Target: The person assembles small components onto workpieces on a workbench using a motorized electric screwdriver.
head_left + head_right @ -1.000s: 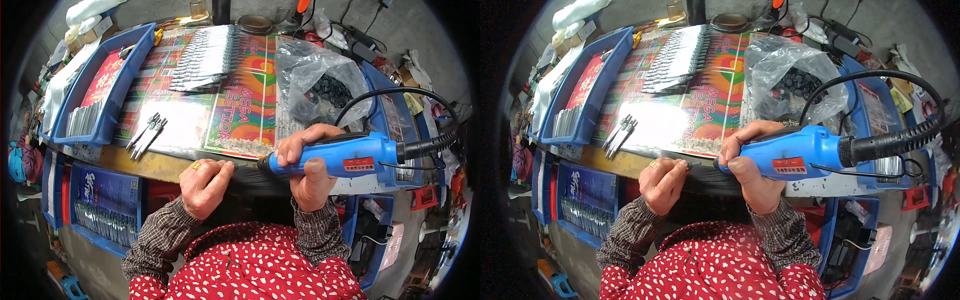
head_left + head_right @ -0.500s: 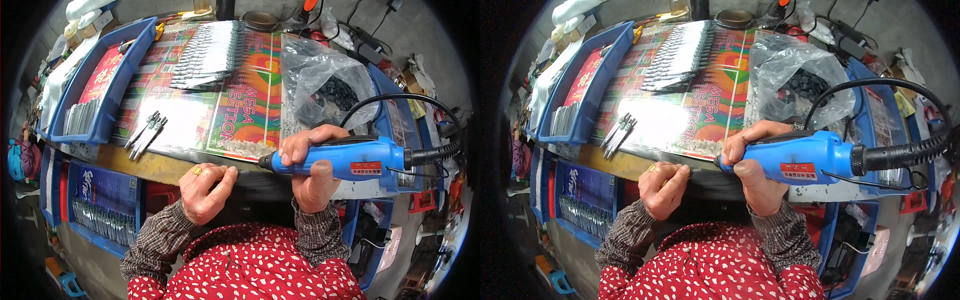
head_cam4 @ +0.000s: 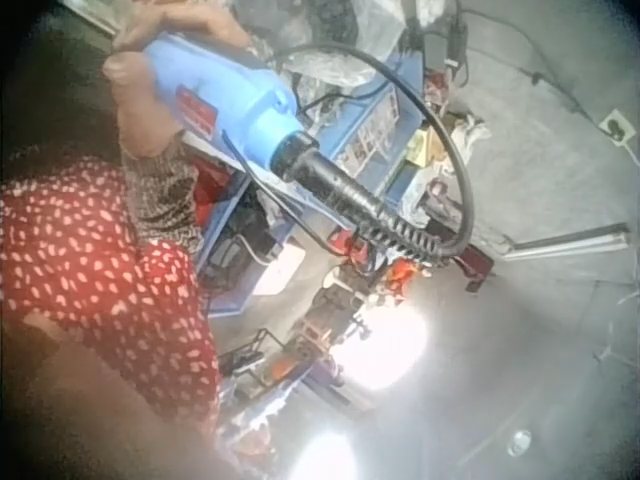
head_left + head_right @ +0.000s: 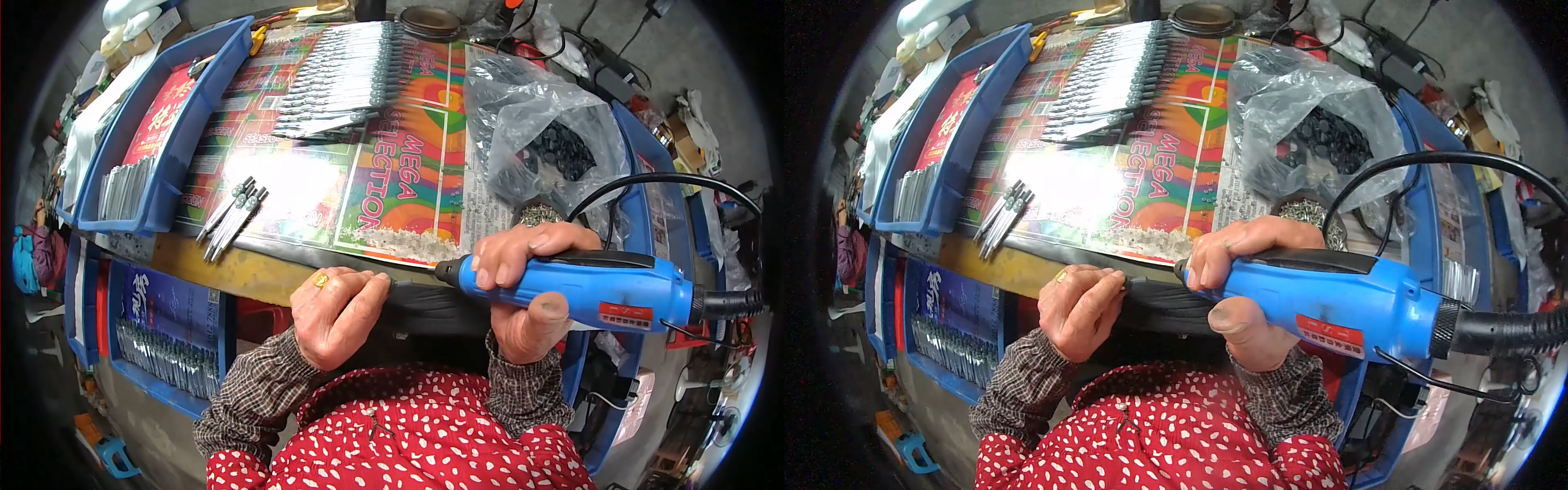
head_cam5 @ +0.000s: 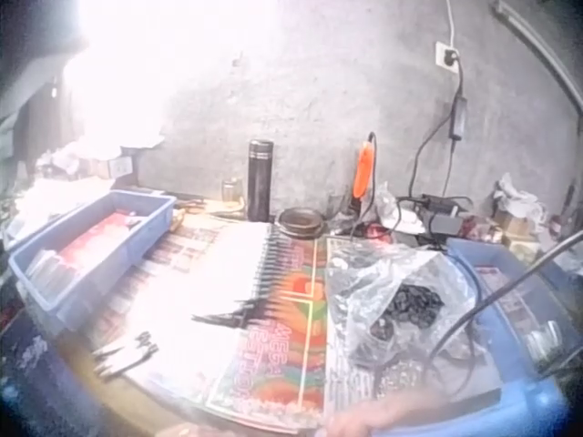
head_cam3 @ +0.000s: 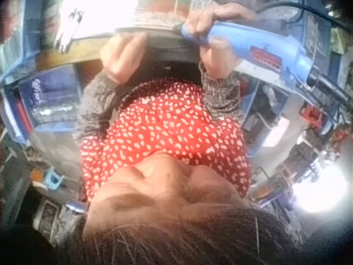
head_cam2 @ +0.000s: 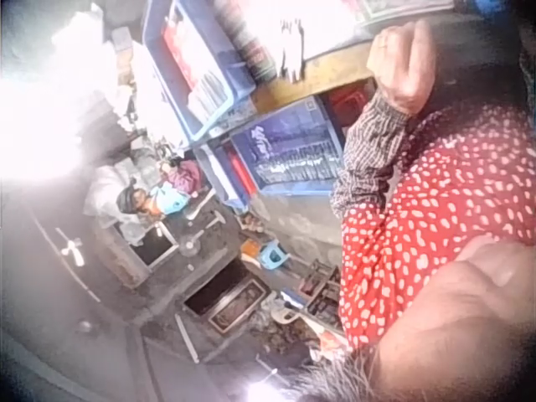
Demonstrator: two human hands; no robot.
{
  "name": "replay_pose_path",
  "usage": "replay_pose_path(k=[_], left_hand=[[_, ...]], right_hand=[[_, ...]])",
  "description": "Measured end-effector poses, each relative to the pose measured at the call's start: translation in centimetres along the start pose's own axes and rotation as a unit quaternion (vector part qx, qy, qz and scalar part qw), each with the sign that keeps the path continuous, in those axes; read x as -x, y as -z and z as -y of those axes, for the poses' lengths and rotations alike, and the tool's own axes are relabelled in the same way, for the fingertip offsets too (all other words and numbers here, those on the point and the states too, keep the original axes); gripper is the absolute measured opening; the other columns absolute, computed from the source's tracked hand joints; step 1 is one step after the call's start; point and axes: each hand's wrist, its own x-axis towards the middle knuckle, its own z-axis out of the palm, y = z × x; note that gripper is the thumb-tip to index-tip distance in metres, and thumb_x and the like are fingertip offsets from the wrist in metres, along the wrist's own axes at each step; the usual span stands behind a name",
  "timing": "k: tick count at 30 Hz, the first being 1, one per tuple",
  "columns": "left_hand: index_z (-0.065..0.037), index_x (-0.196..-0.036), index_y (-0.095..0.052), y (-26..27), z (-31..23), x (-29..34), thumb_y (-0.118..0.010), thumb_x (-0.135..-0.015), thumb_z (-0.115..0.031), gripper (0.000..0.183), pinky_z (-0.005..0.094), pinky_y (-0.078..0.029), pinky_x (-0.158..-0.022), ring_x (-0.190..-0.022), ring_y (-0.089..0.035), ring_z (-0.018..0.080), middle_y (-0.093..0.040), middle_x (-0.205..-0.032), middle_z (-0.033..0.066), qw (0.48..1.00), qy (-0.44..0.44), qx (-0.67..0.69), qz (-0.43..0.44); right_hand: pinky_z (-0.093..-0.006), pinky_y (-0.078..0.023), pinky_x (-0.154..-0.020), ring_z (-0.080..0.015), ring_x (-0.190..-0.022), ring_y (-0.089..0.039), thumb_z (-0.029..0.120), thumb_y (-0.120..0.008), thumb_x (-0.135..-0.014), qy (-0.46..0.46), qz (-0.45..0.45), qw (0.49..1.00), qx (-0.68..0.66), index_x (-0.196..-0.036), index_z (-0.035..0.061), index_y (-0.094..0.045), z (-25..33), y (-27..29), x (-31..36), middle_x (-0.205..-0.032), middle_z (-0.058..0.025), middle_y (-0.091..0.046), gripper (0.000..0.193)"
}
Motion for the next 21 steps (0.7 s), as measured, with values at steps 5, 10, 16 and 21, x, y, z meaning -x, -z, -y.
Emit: replay_pose_path(k=[5, 10, 16, 21], left_hand=[[0.003, -0.09, -0.06, 0.1, 0.0, 0.2, -0.066, -0.062, 0.009, 0.029, 0.0306, -0.049, -0.053, -0.062, -0.06, 0.0238, -0.058, -0.075, 0.0114, 1.0, 0.011, 0.006, 0.007], [0.004, -0.082, -0.061, 0.6, 0.1, 0.1, -0.067, -0.059, 0.008, 0.025, 0.0288, -0.048, -0.051, -0.059, -0.058, 0.0204, -0.054, -0.071, 0.0093, 1.0, 0.007, -0.017, 0.004], [0.004, -0.086, -0.061, 0.9, 0.3, 0.4, -0.068, -0.06, 0.007, 0.027, 0.0288, -0.048, -0.051, -0.059, -0.058, 0.0205, -0.055, -0.073, 0.0096, 1.0, 0.019, -0.017, 0.017], [0.004, -0.09, -0.061, 0.8, 1.1, 1.0, -0.067, -0.059, 0.007, 0.031, 0.0294, -0.048, -0.05, -0.061, -0.058, 0.0229, -0.056, -0.08, 0.013, 0.999, 0.008, 0.008, 0.041]], right_hand=[[-0.0339, -0.044, -0.06, -0.0168, -0.056, -0.051, 0.045, -0.069, -0.073, 0.008, -0.007, 1.0, 0.0, -0.096, 0.0077, -0.039, 0.1, -0.2, 0.0, -0.066, -0.0049, -0.049, 0.053], [-0.0335, -0.043, -0.059, -0.0164, -0.056, -0.05, 0.047, -0.068, -0.072, -0.003, -0.016, 1.0, 0.01, -0.095, 0.0077, -0.039, 0.3, -0.3, 0.1, -0.066, -0.0048, -0.048, 0.054], [-0.0342, -0.046, -0.057, -0.0212, -0.063, -0.053, 0.024, -0.074, -0.072, 0.019, 0.029, 0.992, -0.122, -0.1, 0.0021, -0.04, -0.5, 0.8, -0.1, -0.071, -0.0104, -0.052, 0.05], [-0.0328, -0.043, -0.051, -0.016, -0.05, -0.049, 0.052, -0.066, -0.073, 0.016, 0.073, 0.994, -0.074, -0.095, 0.0044, -0.039, -1.2, 1.7, -1.0, -0.064, -0.0057, -0.048, 0.058]])
